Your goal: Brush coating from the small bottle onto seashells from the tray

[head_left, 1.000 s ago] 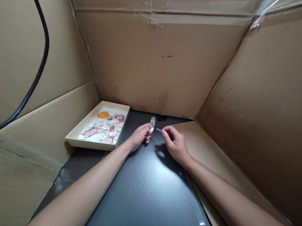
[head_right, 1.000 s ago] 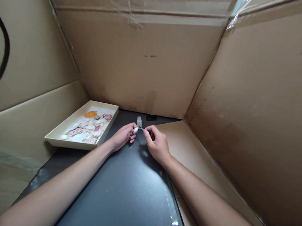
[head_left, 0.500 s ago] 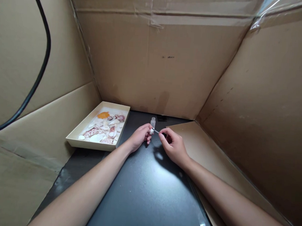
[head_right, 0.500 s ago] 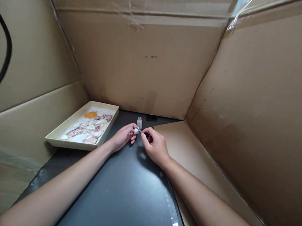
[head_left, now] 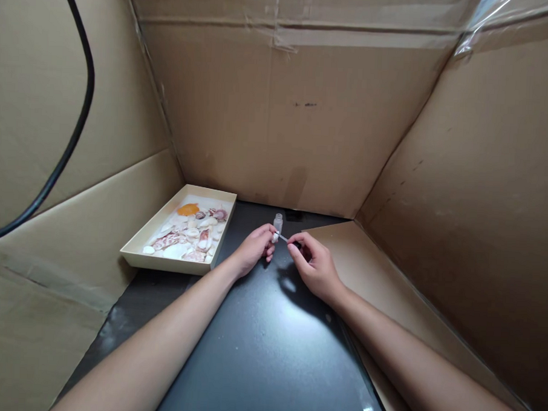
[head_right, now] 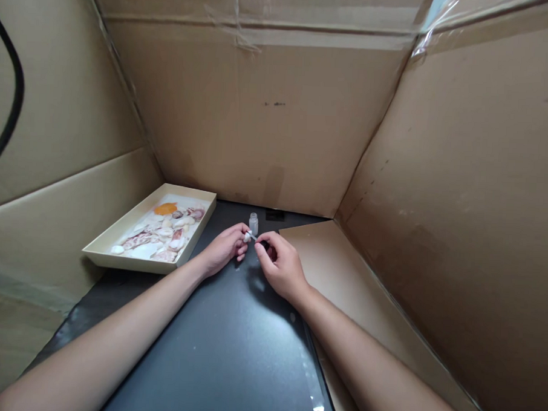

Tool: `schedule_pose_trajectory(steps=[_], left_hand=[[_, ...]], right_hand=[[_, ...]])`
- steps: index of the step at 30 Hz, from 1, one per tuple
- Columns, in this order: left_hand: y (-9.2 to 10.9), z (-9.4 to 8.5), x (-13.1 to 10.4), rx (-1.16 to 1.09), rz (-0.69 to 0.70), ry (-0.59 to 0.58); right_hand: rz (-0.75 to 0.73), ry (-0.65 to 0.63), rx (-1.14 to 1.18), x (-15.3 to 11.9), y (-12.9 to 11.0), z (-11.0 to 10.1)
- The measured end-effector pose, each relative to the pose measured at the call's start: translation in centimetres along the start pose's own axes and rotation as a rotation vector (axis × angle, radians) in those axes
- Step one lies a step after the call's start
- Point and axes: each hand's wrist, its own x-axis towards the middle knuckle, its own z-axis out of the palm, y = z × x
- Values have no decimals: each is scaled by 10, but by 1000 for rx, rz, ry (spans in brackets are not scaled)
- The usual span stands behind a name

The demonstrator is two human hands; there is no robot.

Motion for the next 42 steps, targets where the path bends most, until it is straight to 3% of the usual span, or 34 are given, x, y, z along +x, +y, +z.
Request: schedule_pose_trajectory(steps=[6,11,15,20,24,28,33,38,42], left_hand=[[0,0,0,-4,-3,6],[1,1,-1,-15,-10,12],[1,1,-2,-16,-8,16],[1,0,-1,-20,-11,21],[0,0,0,-8,-14,21],[0,-1,0,-9,-9,19],[0,-1,0,-13,-4,18],[0,-1,0,-14,-4,18],[-1,-1,0,-22,0,15]], right_hand=[[52,61,-53,0,-1,0],[-4,-9,-39,0,-1,0],[39,47,-66,-1,-2,0],[-13,-9,-28,0,-2,-1],[33,50,-49,1,-1,-1],[-35,-17,-31,0,-2,-1],[-1,46,-68,0,-1,-1],[-43,-15,-47,0,-1,-1],[10,49,-55,1,0,-1]])
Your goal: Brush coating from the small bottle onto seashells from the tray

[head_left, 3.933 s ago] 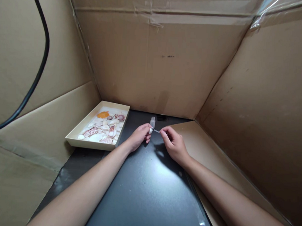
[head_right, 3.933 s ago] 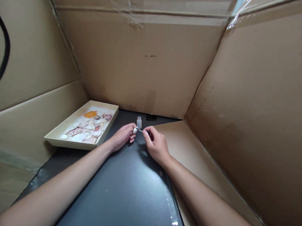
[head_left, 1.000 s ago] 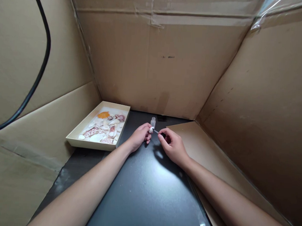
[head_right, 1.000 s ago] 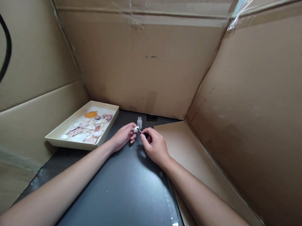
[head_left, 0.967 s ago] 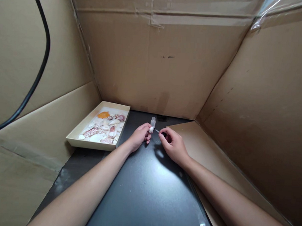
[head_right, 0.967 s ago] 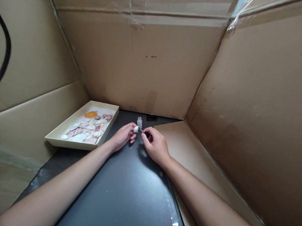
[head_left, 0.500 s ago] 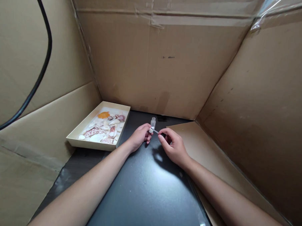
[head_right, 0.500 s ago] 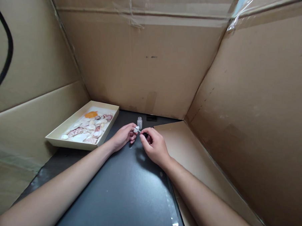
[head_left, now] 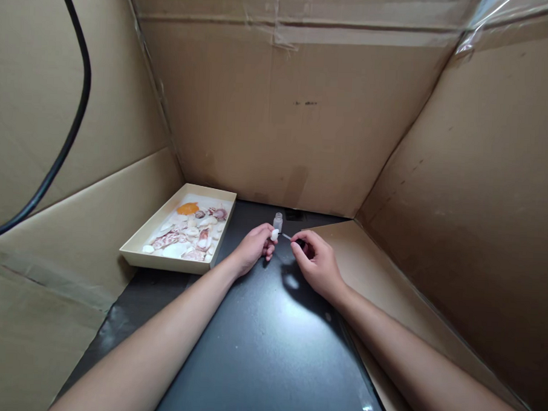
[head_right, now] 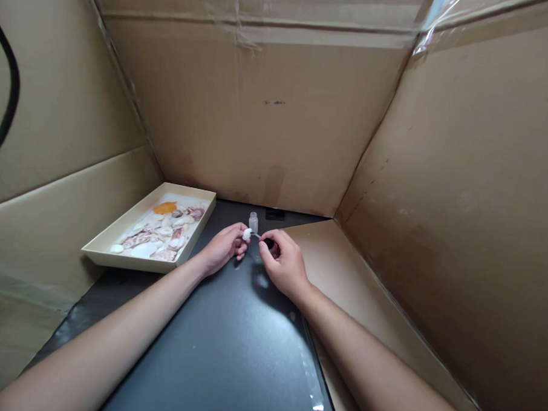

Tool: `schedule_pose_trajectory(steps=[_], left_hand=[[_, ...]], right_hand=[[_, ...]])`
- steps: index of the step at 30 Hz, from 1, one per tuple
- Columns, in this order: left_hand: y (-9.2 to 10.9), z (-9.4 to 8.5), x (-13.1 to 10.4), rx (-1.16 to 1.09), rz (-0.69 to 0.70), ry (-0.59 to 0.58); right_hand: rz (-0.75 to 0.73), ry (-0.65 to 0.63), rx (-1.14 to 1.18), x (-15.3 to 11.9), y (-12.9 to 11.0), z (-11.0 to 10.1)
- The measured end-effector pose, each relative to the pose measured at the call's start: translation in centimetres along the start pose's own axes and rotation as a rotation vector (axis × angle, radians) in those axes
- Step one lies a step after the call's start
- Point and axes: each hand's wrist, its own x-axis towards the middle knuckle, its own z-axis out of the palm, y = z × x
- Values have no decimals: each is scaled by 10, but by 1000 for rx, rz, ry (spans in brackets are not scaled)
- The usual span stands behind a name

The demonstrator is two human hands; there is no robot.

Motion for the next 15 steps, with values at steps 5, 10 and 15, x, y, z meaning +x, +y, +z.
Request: schedule_pose_trajectory(steps=[5,10,15], left_hand=[[1,1,0,-5,-2,16],[1,1,-2,-7,4,-1],[1,1,-2,-2,2,-4]], right_hand=[[-22,-50,69,0,0,0],[20,-9,58,0,0,0],[-19,-78,45,-1,-1,0]])
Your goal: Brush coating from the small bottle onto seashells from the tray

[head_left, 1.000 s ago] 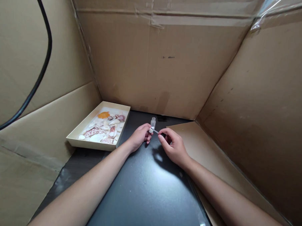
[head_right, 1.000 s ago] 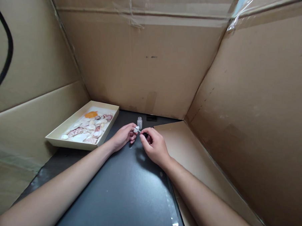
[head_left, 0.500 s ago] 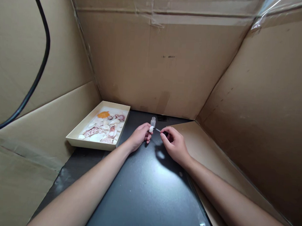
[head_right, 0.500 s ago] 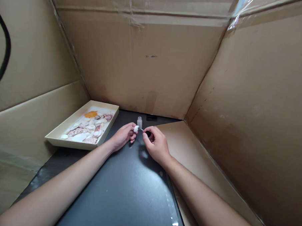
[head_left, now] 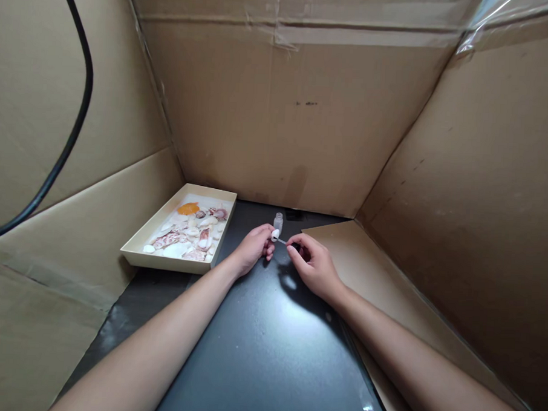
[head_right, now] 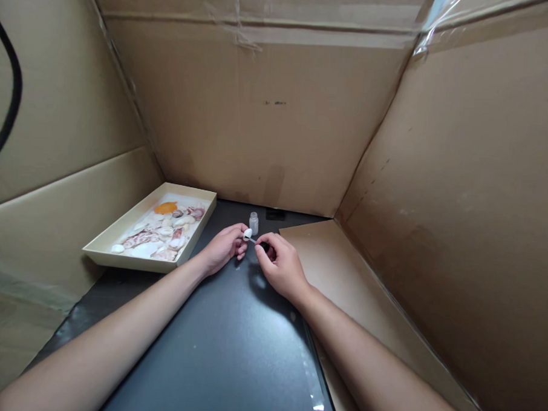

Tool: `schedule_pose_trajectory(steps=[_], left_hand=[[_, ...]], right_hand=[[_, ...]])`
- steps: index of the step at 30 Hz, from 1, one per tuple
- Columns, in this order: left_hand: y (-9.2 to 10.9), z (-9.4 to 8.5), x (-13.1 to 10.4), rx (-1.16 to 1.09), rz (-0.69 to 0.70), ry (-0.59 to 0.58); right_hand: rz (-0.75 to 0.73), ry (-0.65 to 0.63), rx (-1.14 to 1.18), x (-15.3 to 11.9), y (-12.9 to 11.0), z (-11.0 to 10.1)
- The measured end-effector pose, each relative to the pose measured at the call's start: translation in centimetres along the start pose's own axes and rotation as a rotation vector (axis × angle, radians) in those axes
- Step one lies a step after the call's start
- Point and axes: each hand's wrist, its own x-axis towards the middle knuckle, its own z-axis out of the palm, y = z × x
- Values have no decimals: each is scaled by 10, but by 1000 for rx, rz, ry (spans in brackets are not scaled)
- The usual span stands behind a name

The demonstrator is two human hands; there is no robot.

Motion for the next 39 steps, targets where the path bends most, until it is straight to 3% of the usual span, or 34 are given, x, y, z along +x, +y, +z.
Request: schedule_pose_trajectory(steps=[8,22,27,32,39], left_hand=[[2,1,-1,-25,-4,6],[4,1,-3,-69,-18,23],[3,0,-2,-84,-16,14],[2,-1,-1,-81,-22,5],[3,-1,-1,-84,-22,6]], right_hand=[[78,69,24,0,2,2],[47,108,51,-1,0,1],[81,66,-32,1,3,0],[73,134,3,1,5,0],[89,41,-70,2,3,-1]])
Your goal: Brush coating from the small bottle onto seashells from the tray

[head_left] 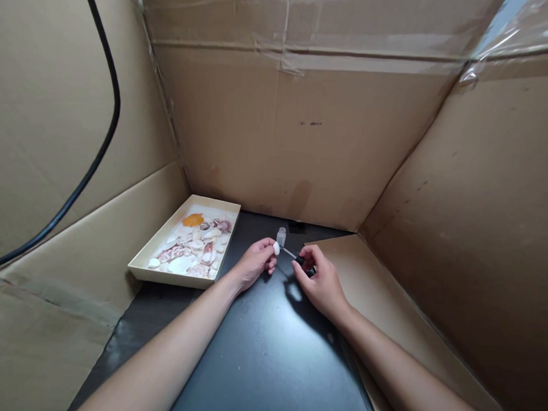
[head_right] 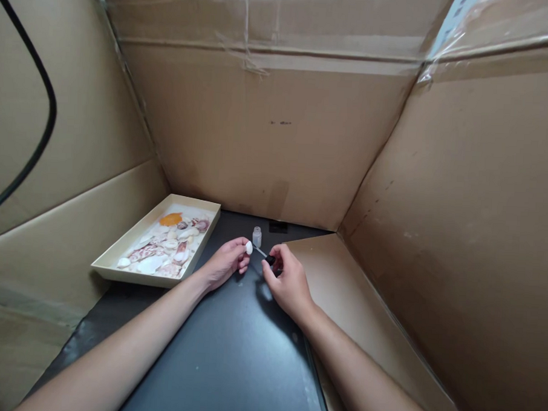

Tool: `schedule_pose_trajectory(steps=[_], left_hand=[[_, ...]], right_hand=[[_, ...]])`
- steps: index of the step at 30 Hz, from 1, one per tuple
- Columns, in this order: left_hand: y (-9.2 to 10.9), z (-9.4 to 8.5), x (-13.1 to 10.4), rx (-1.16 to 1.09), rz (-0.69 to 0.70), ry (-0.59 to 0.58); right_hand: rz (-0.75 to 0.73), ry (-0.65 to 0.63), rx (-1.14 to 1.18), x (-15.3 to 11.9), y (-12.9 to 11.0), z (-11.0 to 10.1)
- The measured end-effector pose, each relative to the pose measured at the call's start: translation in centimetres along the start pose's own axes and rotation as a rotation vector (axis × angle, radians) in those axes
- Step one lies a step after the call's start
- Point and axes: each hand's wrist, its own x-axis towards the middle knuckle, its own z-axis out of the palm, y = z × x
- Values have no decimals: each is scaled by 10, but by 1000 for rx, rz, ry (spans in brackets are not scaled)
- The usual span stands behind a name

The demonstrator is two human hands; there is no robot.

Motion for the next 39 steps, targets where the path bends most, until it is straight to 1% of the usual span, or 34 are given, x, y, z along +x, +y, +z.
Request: schedule_pose_trajectory(steps=[6,9,13,17,21,24,27,29,34,39], left_hand=[[1,-1,0,-2,-8,-10],[2,-1,0,-16,-12,-11],[2,-1,0,-24,-15,-13],[2,-2,1,-8,-29,-25],[2,-2,0,-24,-24,-27],[3,-2,0,-40,-22,-20],[4,-1,-1,-40,-26,-18],[4,-1,-1,-39,-28,-24],[2,-3,0,-51,-24,-21],[2,-2,0,-47,-24,-16]], right_hand=[[1,-26,6,0,-6,-4],[14,-59,-2,2,-10,-7],[15,-101,-15,4,-9,-10],[86,-48,4,2,-7,-10],[32,-26,6,1,-4,-11],[43,-3,40,-1,2,-10],[44,-38,51,-2,7,-9],[52,-40,57,-3,8,-8],[26,-1,124,-4,9,-7],[33,13,97,-4,7,-7]])
